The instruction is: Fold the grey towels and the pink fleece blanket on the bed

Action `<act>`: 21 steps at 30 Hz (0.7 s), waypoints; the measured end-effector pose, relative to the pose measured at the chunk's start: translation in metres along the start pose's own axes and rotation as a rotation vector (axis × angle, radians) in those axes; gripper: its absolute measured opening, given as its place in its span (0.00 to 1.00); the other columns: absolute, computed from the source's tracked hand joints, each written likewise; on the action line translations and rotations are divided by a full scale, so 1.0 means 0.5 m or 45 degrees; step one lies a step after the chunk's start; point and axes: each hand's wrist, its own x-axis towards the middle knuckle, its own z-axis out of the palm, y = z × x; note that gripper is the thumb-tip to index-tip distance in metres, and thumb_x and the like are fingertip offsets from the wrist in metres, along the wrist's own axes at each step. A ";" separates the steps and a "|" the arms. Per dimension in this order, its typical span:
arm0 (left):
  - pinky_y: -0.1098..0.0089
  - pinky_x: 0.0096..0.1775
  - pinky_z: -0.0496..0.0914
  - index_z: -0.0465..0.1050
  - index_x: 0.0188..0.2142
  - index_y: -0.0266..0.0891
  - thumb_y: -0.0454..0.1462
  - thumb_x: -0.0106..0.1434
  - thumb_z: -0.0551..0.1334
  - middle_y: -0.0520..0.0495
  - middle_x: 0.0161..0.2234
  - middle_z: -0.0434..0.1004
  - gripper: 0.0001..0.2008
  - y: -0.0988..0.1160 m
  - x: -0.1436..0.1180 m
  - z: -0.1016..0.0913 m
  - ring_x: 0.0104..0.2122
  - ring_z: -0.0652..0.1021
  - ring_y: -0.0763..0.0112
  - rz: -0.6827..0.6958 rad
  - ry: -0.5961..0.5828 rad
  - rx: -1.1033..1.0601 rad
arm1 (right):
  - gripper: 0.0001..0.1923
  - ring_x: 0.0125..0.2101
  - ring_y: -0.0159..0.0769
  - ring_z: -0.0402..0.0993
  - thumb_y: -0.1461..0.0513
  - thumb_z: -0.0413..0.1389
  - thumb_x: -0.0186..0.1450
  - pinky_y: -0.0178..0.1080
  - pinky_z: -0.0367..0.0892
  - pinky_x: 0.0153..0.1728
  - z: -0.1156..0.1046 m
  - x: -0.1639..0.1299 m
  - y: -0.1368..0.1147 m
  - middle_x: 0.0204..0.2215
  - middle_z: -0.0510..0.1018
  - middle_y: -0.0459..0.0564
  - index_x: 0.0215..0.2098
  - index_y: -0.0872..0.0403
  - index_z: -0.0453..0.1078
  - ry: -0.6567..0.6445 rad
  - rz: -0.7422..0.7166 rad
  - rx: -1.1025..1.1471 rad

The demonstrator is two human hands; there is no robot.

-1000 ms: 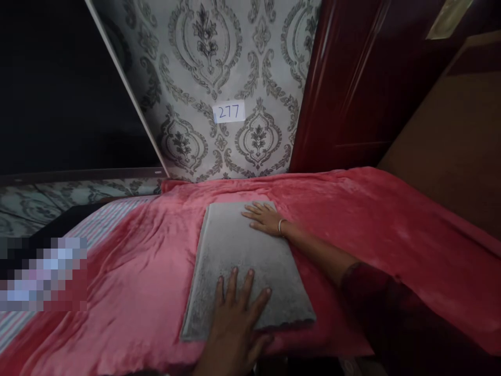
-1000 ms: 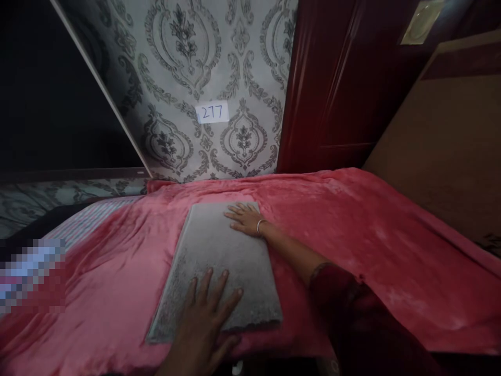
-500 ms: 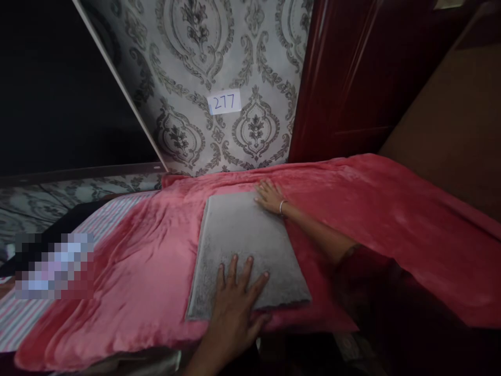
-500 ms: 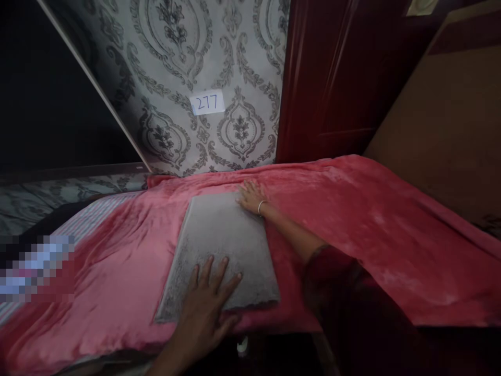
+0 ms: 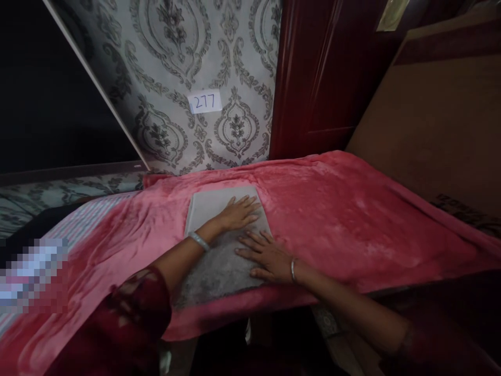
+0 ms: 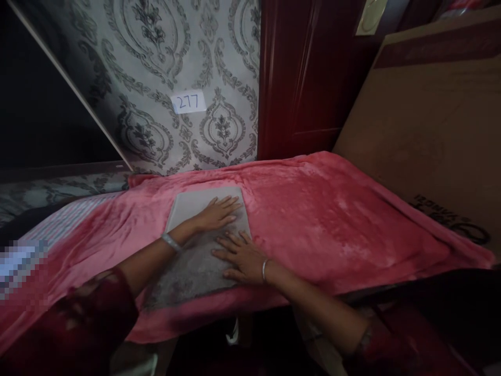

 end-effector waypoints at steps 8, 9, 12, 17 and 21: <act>0.40 0.67 0.40 0.53 0.70 0.55 0.53 0.71 0.49 0.51 0.72 0.49 0.29 -0.038 0.042 0.080 0.72 0.47 0.54 0.016 0.113 0.072 | 0.35 0.72 0.49 0.29 0.45 0.47 0.72 0.63 0.36 0.68 0.036 -0.051 -0.021 0.73 0.44 0.47 0.73 0.43 0.47 0.036 0.006 0.098; 0.41 0.67 0.40 0.53 0.70 0.55 0.53 0.71 0.48 0.51 0.72 0.49 0.29 -0.039 0.041 0.081 0.72 0.47 0.55 0.018 0.116 0.070 | 0.35 0.72 0.48 0.29 0.45 0.47 0.72 0.62 0.36 0.69 0.038 -0.064 -0.029 0.73 0.44 0.46 0.74 0.43 0.46 0.024 0.007 0.123; 0.41 0.68 0.39 0.54 0.70 0.55 0.53 0.71 0.48 0.51 0.72 0.49 0.29 -0.038 0.037 0.079 0.72 0.47 0.55 0.020 0.123 0.069 | 0.35 0.72 0.47 0.29 0.46 0.47 0.73 0.61 0.36 0.69 0.053 -0.099 -0.052 0.73 0.46 0.46 0.74 0.44 0.44 0.041 0.034 0.165; 0.39 0.67 0.43 0.55 0.69 0.50 0.52 0.72 0.48 0.47 0.72 0.50 0.29 -0.034 0.038 0.075 0.71 0.49 0.52 0.048 0.174 0.094 | 0.35 0.72 0.45 0.34 0.48 0.48 0.73 0.60 0.39 0.70 0.080 -0.147 -0.074 0.71 0.52 0.48 0.74 0.44 0.46 0.150 0.029 0.191; 0.39 0.66 0.44 0.53 0.70 0.46 0.50 0.71 0.50 0.43 0.72 0.47 0.31 -0.025 0.034 0.065 0.71 0.49 0.50 0.036 0.082 0.129 | 0.31 0.70 0.42 0.47 0.53 0.47 0.74 0.57 0.47 0.68 0.060 -0.176 -0.074 0.67 0.63 0.53 0.73 0.48 0.49 0.368 0.007 0.237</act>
